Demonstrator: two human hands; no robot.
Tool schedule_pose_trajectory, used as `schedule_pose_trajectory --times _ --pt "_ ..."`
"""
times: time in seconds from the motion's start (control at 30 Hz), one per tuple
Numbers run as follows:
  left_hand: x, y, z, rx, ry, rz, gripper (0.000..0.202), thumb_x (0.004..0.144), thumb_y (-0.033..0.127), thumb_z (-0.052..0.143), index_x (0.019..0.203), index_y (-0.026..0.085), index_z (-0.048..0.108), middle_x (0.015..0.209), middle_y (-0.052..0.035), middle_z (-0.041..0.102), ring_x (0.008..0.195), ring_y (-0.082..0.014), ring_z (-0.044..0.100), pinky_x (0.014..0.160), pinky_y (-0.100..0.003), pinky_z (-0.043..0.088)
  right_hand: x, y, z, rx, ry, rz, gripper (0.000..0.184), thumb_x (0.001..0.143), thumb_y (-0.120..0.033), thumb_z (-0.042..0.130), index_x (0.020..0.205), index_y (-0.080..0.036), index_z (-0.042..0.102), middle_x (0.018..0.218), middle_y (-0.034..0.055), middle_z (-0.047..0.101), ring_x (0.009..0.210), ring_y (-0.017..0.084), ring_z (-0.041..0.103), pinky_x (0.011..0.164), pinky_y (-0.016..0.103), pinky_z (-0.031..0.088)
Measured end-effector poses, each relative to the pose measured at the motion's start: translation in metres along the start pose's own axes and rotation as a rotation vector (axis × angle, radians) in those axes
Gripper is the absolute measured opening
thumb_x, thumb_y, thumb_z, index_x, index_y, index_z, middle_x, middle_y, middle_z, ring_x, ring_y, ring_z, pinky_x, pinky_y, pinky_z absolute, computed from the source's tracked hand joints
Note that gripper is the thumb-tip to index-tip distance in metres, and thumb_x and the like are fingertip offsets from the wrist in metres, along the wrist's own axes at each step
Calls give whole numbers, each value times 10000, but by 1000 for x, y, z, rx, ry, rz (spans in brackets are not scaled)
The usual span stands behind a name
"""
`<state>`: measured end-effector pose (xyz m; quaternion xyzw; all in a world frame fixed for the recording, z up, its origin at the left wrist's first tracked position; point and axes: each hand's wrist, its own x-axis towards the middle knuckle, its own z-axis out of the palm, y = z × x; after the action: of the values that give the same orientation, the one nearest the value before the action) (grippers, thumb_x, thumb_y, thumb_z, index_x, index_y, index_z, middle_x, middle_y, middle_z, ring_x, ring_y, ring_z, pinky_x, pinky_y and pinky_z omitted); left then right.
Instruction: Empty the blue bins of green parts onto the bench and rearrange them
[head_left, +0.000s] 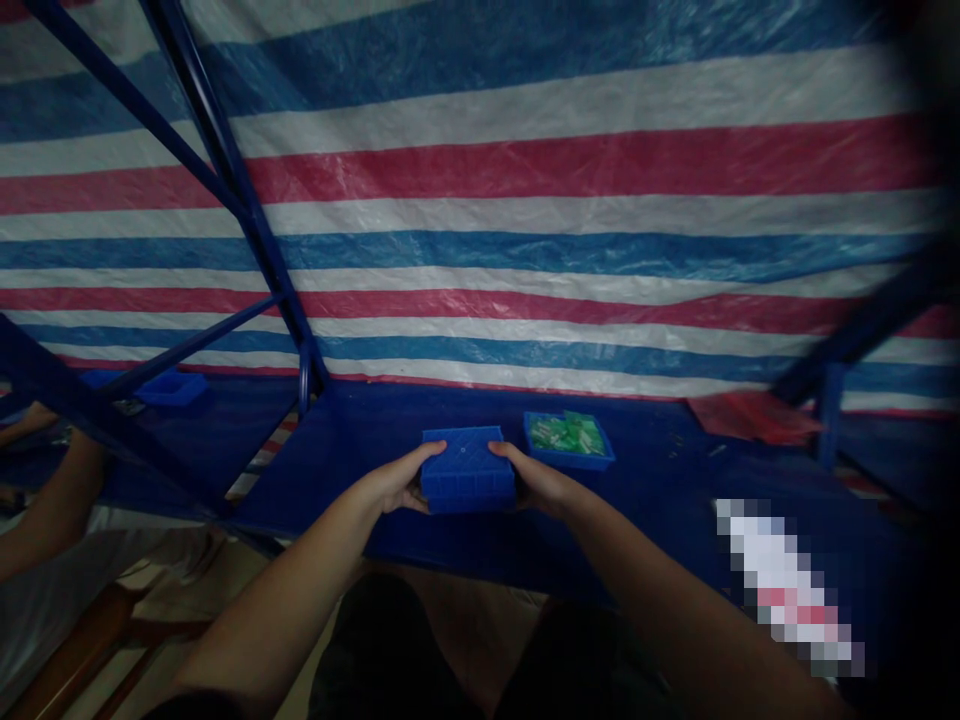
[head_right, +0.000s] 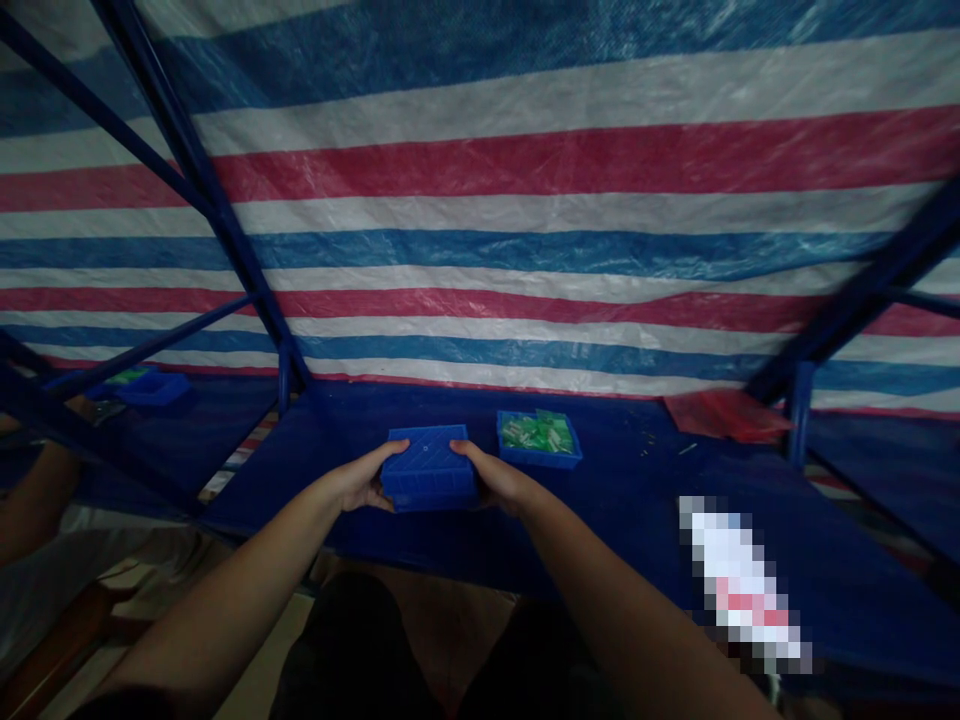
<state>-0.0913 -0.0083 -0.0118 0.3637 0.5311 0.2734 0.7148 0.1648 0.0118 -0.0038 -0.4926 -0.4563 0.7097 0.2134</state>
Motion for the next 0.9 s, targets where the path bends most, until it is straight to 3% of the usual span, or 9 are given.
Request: schedule_pose_trajectory --times 0.13,0.2,0.27,0.4,0.5,0.57,0.63,0.8,0.9 --pt "0 5 1 -5 6 -69 754 765 732 640 1283 188 577 1012 -136 731 993 -333 692 820 -497 578 3 0 2 3 -10 25 703 831 -724 544 1333 -232 543 1293 175 660 1176 341 626 858 510 569" --pt "-5 4 1 53 -3 40 774 781 738 619 1325 191 550 1132 -150 706 1102 -345 657 906 -522 549 1 0 1 -35 -15 -68 725 823 -712 565 1353 -220 524 1324 179 637 1187 340 620 905 521 553" --pt "-11 2 -2 188 35 381 807 763 700 680 1369 193 513 1283 -164 640 1221 -354 593 1025 -543 478 -5 0 -3 -145 13 -344 810 755 -670 679 1393 -212 480 1402 175 572 1238 344 586 994 528 511" --pt "-24 1 -17 694 140 1305 1027 594 481 916 1451 235 406 1434 -168 502 1375 -389 447 1162 -602 309 -21 -3 -16 -619 153 -1084 1054 577 -471 904 1456 -225 378 1509 165 433 1414 375 401 1183 559 313" --pt "-29 3 -23 906 150 1557 1060 614 368 923 1492 287 336 1431 -149 491 1406 -381 413 1177 -622 276 -27 -6 -25 -833 228 -1286 998 625 -383 896 1452 -232 358 1492 177 447 1434 375 374 1199 586 268" --pt "-27 2 -21 896 172 1477 1101 599 383 926 1509 256 320 1457 -172 463 1404 -388 410 1175 -608 290 -27 -6 -25 -831 246 -1237 1056 606 -387 904 1475 -211 330 1506 194 428 1421 382 388 1192 580 281" --pt "-21 1 -15 775 190 1261 1135 562 447 932 1504 210 347 1486 -194 441 1395 -397 415 1166 -582 316 -23 -5 -22 -723 215 -1072 1150 554 -422 920 1501 -195 309 1507 194 432 1395 384 419 1175 560 314" --pt "-4 -5 2 220 30 292 782 776 716 652 1361 205 555 1331 -154 636 1231 -363 594 970 -525 514 -8 2 -9 -277 -6 -179 735 809 -680 608 1371 -216 508 1250 161 669 1084 345 661 889 530 543" --pt "1 -6 6 72 45 48 733 783 735 621 1321 238 594 1273 -127 685 1213 -360 609 895 -494 551 -4 5 -5 -196 18 34 702 855 -725 494 1330 -210 543 1166 176 703 995 339 688 785 491 565"
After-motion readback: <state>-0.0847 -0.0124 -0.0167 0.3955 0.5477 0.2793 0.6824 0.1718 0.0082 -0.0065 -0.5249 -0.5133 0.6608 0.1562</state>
